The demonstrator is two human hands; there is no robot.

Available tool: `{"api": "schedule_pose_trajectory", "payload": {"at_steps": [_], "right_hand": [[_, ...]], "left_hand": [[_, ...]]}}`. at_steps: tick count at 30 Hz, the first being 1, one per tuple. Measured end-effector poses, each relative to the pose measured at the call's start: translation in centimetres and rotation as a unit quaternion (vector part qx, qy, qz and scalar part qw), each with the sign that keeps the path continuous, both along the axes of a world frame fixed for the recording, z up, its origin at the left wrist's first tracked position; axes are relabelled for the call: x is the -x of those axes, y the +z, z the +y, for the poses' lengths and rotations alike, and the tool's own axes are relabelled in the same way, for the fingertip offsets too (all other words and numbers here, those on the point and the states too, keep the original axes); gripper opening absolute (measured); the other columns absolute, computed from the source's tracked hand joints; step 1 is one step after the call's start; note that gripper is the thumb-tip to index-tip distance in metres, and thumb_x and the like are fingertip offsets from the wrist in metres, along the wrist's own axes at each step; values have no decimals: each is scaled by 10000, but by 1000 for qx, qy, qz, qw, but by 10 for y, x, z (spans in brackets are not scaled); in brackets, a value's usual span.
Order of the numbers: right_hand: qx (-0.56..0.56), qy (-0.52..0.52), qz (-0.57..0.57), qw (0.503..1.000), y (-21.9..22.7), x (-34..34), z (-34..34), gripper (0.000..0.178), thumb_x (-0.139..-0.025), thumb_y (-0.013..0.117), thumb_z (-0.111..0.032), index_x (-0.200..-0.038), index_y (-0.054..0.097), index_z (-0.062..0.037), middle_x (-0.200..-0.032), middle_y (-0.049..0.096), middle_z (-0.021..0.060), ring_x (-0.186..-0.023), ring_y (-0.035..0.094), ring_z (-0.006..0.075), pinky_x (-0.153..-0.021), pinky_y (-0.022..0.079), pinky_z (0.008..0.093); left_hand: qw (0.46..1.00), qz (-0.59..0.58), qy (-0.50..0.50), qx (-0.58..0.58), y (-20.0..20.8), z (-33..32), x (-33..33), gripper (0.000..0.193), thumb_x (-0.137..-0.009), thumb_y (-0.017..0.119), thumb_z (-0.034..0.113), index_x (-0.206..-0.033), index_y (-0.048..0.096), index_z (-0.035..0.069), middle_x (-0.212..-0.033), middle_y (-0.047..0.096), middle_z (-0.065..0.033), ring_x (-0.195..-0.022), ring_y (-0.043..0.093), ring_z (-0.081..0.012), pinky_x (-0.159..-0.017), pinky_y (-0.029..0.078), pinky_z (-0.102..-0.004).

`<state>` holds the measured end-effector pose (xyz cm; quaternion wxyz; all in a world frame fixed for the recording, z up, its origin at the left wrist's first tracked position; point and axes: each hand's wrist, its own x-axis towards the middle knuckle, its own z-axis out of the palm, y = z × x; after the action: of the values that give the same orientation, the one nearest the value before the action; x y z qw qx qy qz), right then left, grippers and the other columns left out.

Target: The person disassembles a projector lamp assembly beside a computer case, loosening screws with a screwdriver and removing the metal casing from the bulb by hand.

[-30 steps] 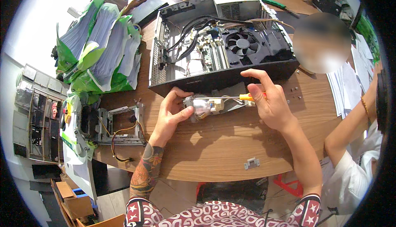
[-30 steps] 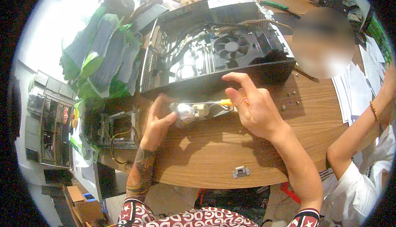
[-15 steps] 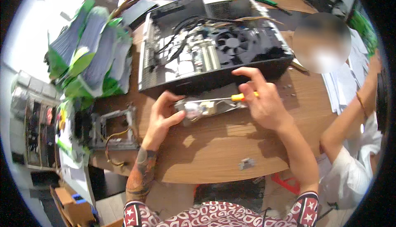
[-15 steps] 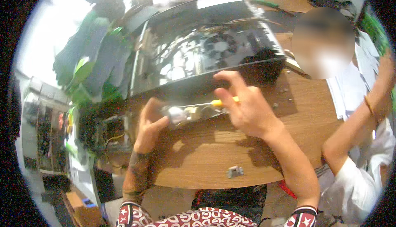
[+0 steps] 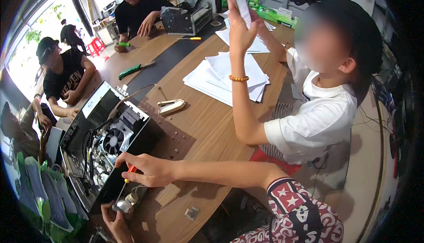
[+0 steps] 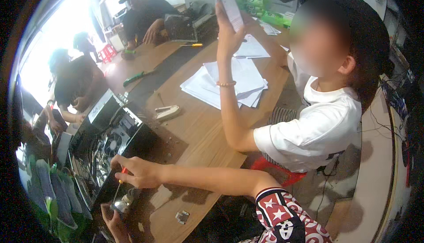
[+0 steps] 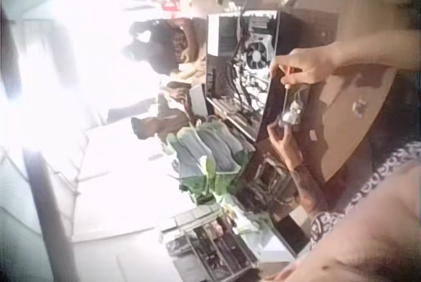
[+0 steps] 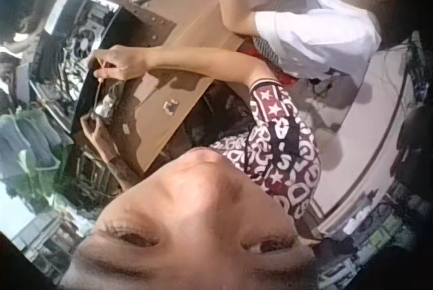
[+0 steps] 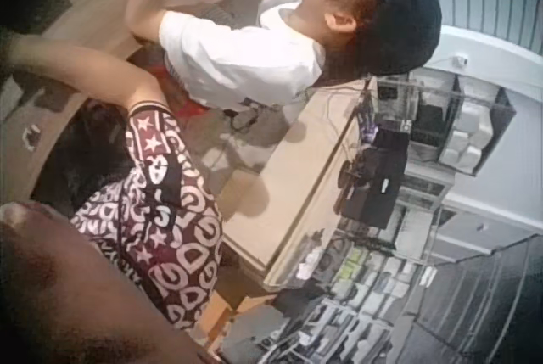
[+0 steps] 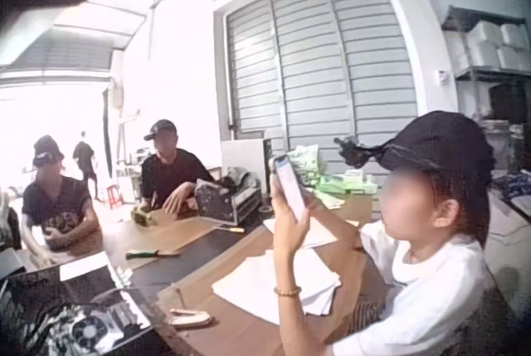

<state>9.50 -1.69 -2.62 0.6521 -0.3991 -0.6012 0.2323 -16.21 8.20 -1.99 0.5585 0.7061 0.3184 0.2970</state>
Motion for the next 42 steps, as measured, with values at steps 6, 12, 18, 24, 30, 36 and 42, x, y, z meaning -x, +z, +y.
{"api": "schedule_pose_trajectory", "payload": {"at_steps": [6, 12, 18, 24, 30, 36, 42], "right_hand": [[42, -44, -22, 998, -3, -2, 1, 180, -1000, 529, -180, -1058, 538, -10, -780, 665, 174, -739, 688, 277, -662, 507, 356], [-11, -35, -15, 999, 3, -2, -2, 156, -983, 542, -137, -1071, 547, -9, -785, 650, 144, -721, 664, 215, -673, 498, 331], [-7, -10, -14, 1000, -3, 0, 2, 167, -972, 525, -91, -1114, 522, -3, -1001, 630, 142, -854, 644, 218, -776, 495, 331], [-14, -24, -15, 1000, -7, -2, -2, 191, -990, 513, -160, -1117, 519, -17, -870, 662, 155, -803, 682, 285, -727, 509, 361], [63, -104, -92, 988, -5, -8, -5, 240, -1010, 506, -247, -1017, 614, -32, -812, 692, 161, -783, 683, 355, -682, 522, 394], [-23, -57, -46, 997, 0, -3, -3, 179, -979, 537, -174, -1000, 609, -11, -832, 682, 177, -779, 680, 330, -684, 509, 385], [-16, -54, -66, 996, 1, -4, -7, 207, -962, 545, -112, -1152, 554, -32, -812, 653, 145, -731, 654, 258, -697, 497, 333]], "left_hand": [[1000, -3, 27, 6, 0, -9, -8, 126, -939, 615, 109, -1041, 556, 66, -856, 513, 8, -699, 422, -98, -621, 363, -256], [999, 1, 33, 42, 10, -22, -16, 138, -956, 599, 100, -1081, 560, 58, -916, 542, -17, -794, 489, -135, -699, 404, -262], [999, -35, 17, 30, -8, -8, -7, 162, -939, 617, 69, -1090, 558, 66, -955, 547, -5, -689, 437, -77, -600, 366, -212], [997, -20, 55, 45, -19, -4, 0, 155, -930, 610, 45, -1075, 556, 56, -970, 553, -25, -723, 475, -106, -625, 421, -261], [994, 67, 39, -75, 5, -20, -18, 93, -944, 577, 82, -1026, 545, 53, -901, 504, -23, -751, 457, -131, -652, 399, -263], [998, 1, 50, 26, 7, -23, -15, 73, -944, 579, 80, -1004, 543, 60, -880, 492, 3, -723, 430, -96, -633, 370, -223], [997, -22, 56, 56, -4, -10, -10, 242, -898, 589, 40, -1128, 516, 34, -983, 513, -31, -826, 504, -138, -729, 419, -266]]}}
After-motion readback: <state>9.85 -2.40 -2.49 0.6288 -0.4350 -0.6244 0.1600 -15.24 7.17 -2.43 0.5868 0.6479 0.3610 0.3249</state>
